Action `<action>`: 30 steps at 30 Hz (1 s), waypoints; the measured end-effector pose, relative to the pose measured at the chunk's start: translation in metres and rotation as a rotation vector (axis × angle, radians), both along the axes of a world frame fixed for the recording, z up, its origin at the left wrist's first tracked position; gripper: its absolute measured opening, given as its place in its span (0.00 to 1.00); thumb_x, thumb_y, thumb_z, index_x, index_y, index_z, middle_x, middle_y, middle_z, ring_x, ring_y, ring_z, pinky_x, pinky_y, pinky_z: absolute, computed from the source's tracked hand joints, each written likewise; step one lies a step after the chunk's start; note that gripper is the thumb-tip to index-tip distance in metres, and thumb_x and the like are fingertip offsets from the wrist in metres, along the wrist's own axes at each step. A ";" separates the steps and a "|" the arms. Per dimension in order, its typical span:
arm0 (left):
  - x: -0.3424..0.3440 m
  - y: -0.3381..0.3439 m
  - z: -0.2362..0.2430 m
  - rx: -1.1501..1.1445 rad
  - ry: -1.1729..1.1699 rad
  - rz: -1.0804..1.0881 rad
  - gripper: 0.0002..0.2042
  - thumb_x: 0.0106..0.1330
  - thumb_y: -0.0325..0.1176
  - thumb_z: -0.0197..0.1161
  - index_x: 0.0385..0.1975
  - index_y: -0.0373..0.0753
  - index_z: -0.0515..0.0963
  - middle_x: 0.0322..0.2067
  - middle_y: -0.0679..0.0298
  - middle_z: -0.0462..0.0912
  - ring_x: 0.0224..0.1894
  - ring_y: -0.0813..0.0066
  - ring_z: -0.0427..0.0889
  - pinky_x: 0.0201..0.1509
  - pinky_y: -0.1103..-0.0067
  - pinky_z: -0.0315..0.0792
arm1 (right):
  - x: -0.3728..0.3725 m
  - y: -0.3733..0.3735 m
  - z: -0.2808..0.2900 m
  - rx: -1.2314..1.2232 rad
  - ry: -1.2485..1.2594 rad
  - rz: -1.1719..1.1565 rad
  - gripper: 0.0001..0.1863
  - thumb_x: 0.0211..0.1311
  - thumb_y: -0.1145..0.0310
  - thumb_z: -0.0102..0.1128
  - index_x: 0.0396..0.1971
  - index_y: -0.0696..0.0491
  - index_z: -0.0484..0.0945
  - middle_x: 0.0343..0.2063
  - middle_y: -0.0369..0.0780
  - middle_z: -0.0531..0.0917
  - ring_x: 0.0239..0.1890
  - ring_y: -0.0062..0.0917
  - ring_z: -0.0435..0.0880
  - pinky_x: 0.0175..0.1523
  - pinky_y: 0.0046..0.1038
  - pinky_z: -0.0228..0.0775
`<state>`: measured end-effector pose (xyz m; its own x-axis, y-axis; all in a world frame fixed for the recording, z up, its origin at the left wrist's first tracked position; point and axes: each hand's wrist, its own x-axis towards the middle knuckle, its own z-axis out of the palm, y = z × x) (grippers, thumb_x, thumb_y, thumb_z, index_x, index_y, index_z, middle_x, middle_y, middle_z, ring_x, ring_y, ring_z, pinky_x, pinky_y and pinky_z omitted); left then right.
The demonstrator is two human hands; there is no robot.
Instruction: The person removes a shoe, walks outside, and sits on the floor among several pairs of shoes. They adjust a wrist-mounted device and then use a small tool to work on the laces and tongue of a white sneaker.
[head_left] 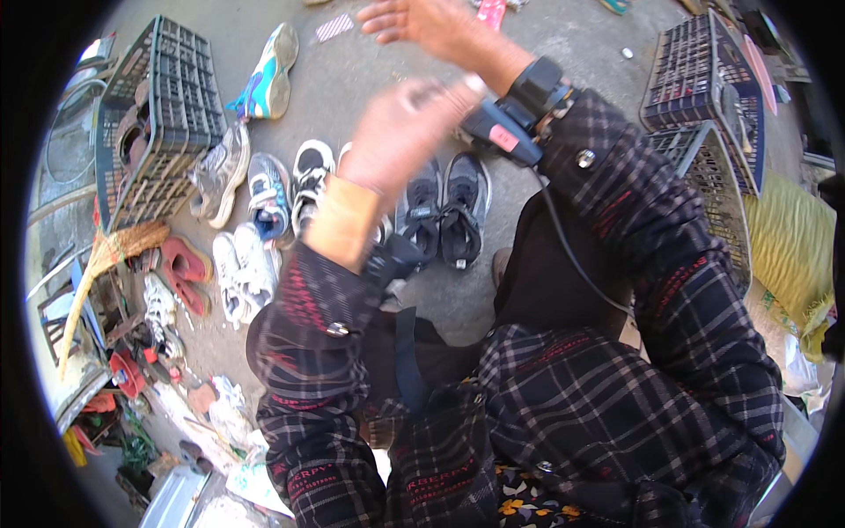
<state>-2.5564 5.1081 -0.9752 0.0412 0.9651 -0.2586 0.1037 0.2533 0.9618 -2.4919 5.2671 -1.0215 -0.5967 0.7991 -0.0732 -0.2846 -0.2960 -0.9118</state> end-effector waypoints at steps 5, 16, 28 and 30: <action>-0.120 -0.020 0.031 0.170 0.011 0.122 0.26 0.58 0.47 0.57 0.46 0.28 0.69 0.39 0.56 0.78 0.41 0.74 0.78 0.46 0.83 0.70 | 0.014 0.016 -0.033 0.018 -0.181 0.030 0.15 0.58 0.59 0.50 0.32 0.57 0.71 0.25 0.42 0.79 0.24 0.27 0.79 0.28 0.24 0.72; -0.219 -0.129 0.020 -0.227 0.226 0.450 0.19 0.65 0.40 0.52 0.49 0.33 0.68 0.37 0.64 0.79 0.35 0.84 0.78 0.40 0.89 0.70 | 0.032 0.038 -0.099 0.080 -0.259 0.436 0.17 0.56 0.60 0.52 0.33 0.62 0.74 0.24 0.45 0.80 0.23 0.31 0.80 0.27 0.27 0.74; -0.257 -0.201 -0.075 -0.547 0.091 0.448 0.16 0.62 0.38 0.56 0.45 0.34 0.71 0.35 0.63 0.79 0.33 0.82 0.78 0.34 0.89 0.72 | 0.000 -0.024 -0.064 0.604 -1.046 0.592 0.14 0.52 0.62 0.49 0.27 0.58 0.78 0.22 0.39 0.81 0.21 0.24 0.80 0.27 0.24 0.72; -0.252 -0.209 -0.094 -0.590 0.066 0.422 0.16 0.61 0.38 0.57 0.44 0.35 0.71 0.35 0.63 0.79 0.33 0.82 0.78 0.34 0.89 0.71 | -0.005 -0.023 -0.066 0.593 -1.052 0.604 0.14 0.53 0.62 0.49 0.27 0.58 0.78 0.22 0.40 0.81 0.22 0.24 0.80 0.28 0.24 0.72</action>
